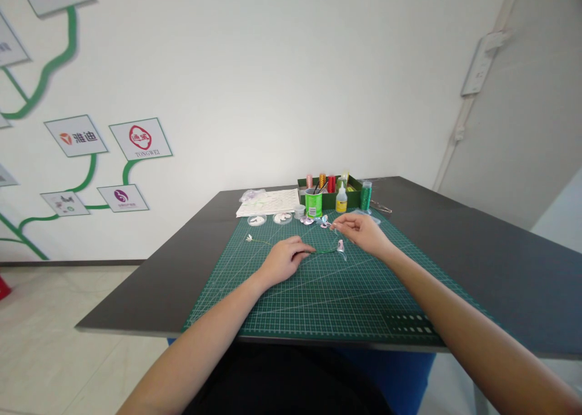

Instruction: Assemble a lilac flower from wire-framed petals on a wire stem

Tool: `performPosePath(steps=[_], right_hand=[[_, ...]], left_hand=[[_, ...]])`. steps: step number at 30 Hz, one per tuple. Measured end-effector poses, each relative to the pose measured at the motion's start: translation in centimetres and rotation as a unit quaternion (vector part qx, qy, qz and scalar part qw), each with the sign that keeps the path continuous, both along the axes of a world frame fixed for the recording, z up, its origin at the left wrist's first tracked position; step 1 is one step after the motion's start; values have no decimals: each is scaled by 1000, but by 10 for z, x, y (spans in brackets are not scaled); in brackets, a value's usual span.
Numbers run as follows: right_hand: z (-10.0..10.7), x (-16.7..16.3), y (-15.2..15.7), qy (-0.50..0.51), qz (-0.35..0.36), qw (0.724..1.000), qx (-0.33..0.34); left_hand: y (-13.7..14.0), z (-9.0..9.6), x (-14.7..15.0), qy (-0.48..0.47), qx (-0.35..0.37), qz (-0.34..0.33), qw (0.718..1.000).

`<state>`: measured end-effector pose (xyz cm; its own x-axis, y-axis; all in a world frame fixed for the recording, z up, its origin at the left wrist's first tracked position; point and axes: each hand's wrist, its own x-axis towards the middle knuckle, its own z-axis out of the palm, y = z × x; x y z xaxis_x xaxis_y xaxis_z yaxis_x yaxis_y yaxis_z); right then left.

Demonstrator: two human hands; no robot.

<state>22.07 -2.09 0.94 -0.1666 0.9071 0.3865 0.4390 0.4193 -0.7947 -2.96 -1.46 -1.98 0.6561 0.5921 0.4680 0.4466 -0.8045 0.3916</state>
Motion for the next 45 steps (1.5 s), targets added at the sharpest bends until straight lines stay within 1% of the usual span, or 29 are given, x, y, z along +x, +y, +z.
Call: performPosePath(steps=[7,13,20,28,31,34,38,42,45], right_hand=[[1,-1,-1,9,0,1000,9],[2,-1,-3,23,12,1000,13],[3,-3,-7,60,52,997,12],[2,-1,-9,75,90,993,17],[1,0,-9,98,109,989,4],[0,0,-10,111,152,982,-21],[-1,1,-12,104,216,970,-50],[-1,1,-15,84,258,960,-71],[0,-1,-17,52,284,953,-86]], left_hand=[[-2,3,1,11,-14,-26,1000],[-3,4,1,11,-26,-29,999],[-3,4,1,13,-31,-28,999],[-3,4,1,15,-44,-35,998],[-4,4,1,15,-49,-48,998],[-3,3,1,14,-47,-55,997],[-2,1,1,13,-40,-40,998],[1,-1,2,-15,-26,3,1000],[4,-2,2,-51,-31,41,997]])
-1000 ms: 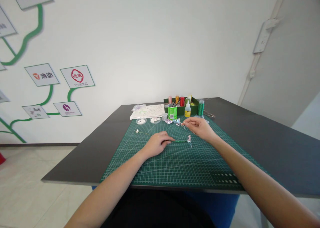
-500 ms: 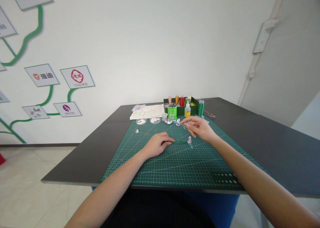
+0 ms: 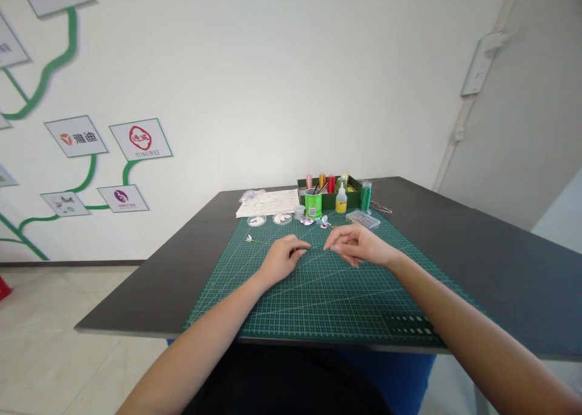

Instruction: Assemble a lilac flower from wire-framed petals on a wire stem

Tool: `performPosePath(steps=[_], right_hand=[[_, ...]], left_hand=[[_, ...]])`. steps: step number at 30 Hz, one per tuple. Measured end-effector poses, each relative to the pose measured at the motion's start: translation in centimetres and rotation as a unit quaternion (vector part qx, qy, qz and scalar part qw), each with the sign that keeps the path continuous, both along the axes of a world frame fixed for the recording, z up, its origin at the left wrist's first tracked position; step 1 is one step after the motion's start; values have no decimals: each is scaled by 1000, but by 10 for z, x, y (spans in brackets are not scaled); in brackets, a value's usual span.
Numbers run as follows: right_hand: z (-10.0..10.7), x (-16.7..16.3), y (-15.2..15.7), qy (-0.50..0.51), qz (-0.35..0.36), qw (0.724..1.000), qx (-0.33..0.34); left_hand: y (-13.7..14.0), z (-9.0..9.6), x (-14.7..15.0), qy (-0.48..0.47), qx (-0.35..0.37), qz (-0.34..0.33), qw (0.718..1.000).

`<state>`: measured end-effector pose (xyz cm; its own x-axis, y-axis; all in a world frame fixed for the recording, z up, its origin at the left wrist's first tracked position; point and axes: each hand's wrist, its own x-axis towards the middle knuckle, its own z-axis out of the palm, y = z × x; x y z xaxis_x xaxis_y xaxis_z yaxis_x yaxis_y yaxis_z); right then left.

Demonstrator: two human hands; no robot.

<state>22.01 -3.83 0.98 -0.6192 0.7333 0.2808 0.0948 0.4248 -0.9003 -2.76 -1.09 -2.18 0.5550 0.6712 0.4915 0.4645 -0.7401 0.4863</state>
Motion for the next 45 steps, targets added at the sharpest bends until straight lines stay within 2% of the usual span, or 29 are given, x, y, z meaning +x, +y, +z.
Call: performPosePath(steps=[4,7,9,11,13,16,18,24,28,34,40,45], right_hand=[[0,-6,-2,-43,15,999,-7],[-1,-10,-2,-60,4,998,-26],[-2,-13,-1,-61,-19,997,-39],[-3,-14,0,-58,-53,996,-47],[-3,-15,2,-53,-95,993,-52],[-5,-14,5,-55,-147,986,-58],[-7,-13,7,-67,-157,984,-53],[-15,-15,12,-103,-147,983,-29],[-17,-18,13,-119,-136,983,-19],[-12,-18,8,-127,-106,986,-14],[-4,-17,2,-120,-63,990,-29],[-3,-14,1,-101,-30,994,-37]], left_hand=[[6,-1,-1,-74,-32,46,996],[11,-3,-2,-161,-97,54,981],[14,-4,-2,-228,-178,44,956],[15,-4,-2,-293,-259,29,920],[15,-2,-2,-346,-309,5,886],[14,2,-1,-397,-340,-40,851],[14,3,-1,-417,-352,-61,836],[13,5,0,-435,-369,-91,817],[13,4,0,-424,-352,-76,831],[14,2,-2,-360,-292,13,886],[15,1,-4,-263,-168,53,949],[9,3,-5,-172,-42,74,981]])
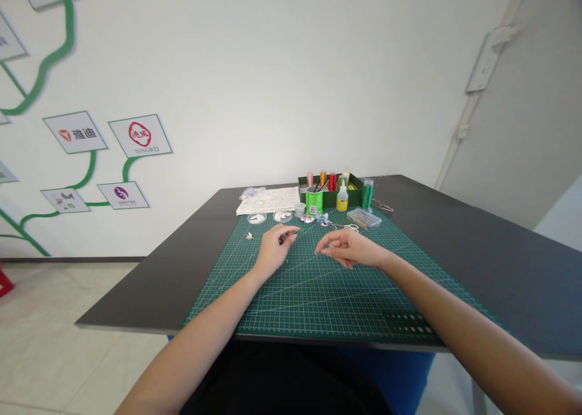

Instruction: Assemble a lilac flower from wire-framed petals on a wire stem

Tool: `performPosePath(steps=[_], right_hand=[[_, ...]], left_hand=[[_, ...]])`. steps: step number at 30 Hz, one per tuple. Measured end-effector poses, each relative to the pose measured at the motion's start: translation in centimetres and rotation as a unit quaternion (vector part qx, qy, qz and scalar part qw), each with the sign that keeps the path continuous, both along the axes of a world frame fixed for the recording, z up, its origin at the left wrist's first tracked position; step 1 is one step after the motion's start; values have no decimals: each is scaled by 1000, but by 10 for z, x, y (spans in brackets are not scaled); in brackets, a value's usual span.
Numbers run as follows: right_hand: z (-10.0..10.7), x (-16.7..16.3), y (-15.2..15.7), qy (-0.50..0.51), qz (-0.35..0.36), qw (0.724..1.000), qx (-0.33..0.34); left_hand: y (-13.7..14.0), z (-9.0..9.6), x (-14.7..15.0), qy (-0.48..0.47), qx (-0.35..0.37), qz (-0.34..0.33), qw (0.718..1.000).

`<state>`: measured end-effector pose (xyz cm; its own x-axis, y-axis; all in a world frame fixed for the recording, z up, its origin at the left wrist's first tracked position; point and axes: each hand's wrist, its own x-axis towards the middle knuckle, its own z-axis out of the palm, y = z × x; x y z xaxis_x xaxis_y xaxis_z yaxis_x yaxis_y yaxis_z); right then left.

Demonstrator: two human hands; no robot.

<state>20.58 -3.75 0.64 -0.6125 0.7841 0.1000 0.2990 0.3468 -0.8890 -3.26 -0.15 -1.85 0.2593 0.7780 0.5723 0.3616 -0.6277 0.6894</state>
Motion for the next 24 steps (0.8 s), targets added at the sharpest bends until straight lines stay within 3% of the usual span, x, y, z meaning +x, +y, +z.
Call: performPosePath(steps=[5,11,16,24], right_hand=[[0,4,1,28,-8,999,20],[4,7,2,45,-60,995,63],[6,7,2,51,-109,989,82],[6,14,7,18,-115,986,121]], left_hand=[[-4,-1,0,115,48,-17,992],[-9,-1,0,212,72,-89,971],[-13,0,0,232,67,-133,961],[-19,6,1,235,48,-214,947]])
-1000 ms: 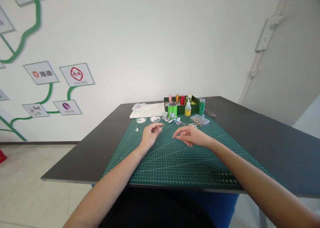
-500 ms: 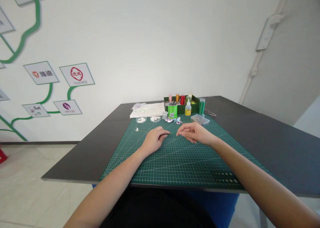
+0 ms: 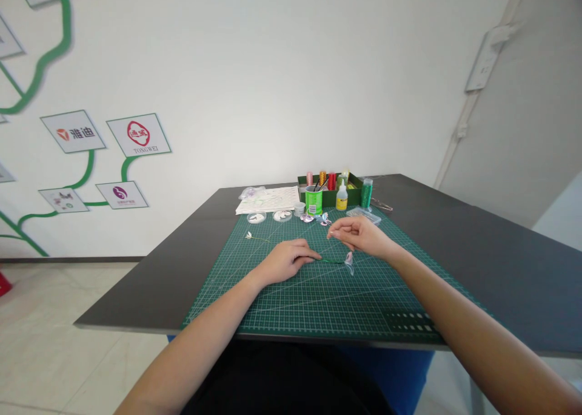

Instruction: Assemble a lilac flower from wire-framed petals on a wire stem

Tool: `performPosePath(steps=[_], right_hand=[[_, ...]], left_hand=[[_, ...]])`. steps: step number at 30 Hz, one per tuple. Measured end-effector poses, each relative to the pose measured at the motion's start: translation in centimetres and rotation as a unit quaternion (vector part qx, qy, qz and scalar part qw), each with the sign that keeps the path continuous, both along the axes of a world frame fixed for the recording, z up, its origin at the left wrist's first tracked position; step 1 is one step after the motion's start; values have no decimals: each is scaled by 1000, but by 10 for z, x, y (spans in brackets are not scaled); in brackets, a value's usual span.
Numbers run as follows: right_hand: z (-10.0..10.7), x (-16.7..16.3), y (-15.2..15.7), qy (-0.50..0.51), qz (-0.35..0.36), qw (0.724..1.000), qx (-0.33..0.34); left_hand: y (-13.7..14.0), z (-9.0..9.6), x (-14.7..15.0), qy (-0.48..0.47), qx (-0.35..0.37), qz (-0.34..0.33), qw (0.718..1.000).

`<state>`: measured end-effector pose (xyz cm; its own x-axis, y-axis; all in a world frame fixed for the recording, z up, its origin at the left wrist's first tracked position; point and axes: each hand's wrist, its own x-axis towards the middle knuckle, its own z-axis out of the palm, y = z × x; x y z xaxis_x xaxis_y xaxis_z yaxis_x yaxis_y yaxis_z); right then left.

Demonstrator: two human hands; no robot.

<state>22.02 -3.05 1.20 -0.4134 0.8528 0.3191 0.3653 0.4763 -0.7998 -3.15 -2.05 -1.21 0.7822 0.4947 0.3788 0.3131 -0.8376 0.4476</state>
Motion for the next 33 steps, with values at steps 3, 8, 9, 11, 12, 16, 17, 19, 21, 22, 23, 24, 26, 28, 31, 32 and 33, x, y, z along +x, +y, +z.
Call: performPosePath(steps=[3,8,9,11,12,16,17,19,21,22,23,24,26,28,31,32,33], right_hand=[[-1,2,2,-13,-2,1000,13],[0,1,2,-22,-4,1000,12],[0,1,2,-26,-4,1000,10],[0,0,2,-31,-5,999,7],[0,0,3,-32,-5,999,7],[-2,1,5,-32,-9,999,10],[-2,1,6,-32,-11,999,11],[-3,2,7,-31,-16,999,13],[-4,2,9,-31,-21,999,13],[-5,2,10,-31,-24,999,11],[-6,2,11,-30,-27,999,8],[-7,2,11,-29,-31,999,3],[-9,1,13,-28,-36,999,-12],[-11,0,14,-26,-38,999,-29],[-12,-1,15,-24,-39,999,-29],[-12,-2,15,-26,-40,999,-17],[-12,-2,15,-30,-39,999,-4]], left_hand=[[-1,1,0,0,-12,-14,1000],[-2,1,0,4,-35,-37,999],[-2,1,1,5,-41,-41,998],[-3,1,1,2,-57,-50,997],[-3,1,2,-1,-67,-54,996],[-4,2,2,-22,-111,-65,991],[-4,2,2,-30,-122,-66,990],[-4,2,2,-47,-143,-64,986],[-3,2,2,-68,-168,-60,982],[-3,2,2,-78,-182,-59,978],[-3,2,2,-90,-197,-58,975],[-3,1,2,-102,-211,-58,970],[-2,1,3,-124,-237,-60,962],[-2,2,3,-145,-251,-59,955],[-1,2,4,-175,-253,-54,950],[-1,2,4,-184,-253,-51,948],[-1,2,4,-192,-255,-48,946]])
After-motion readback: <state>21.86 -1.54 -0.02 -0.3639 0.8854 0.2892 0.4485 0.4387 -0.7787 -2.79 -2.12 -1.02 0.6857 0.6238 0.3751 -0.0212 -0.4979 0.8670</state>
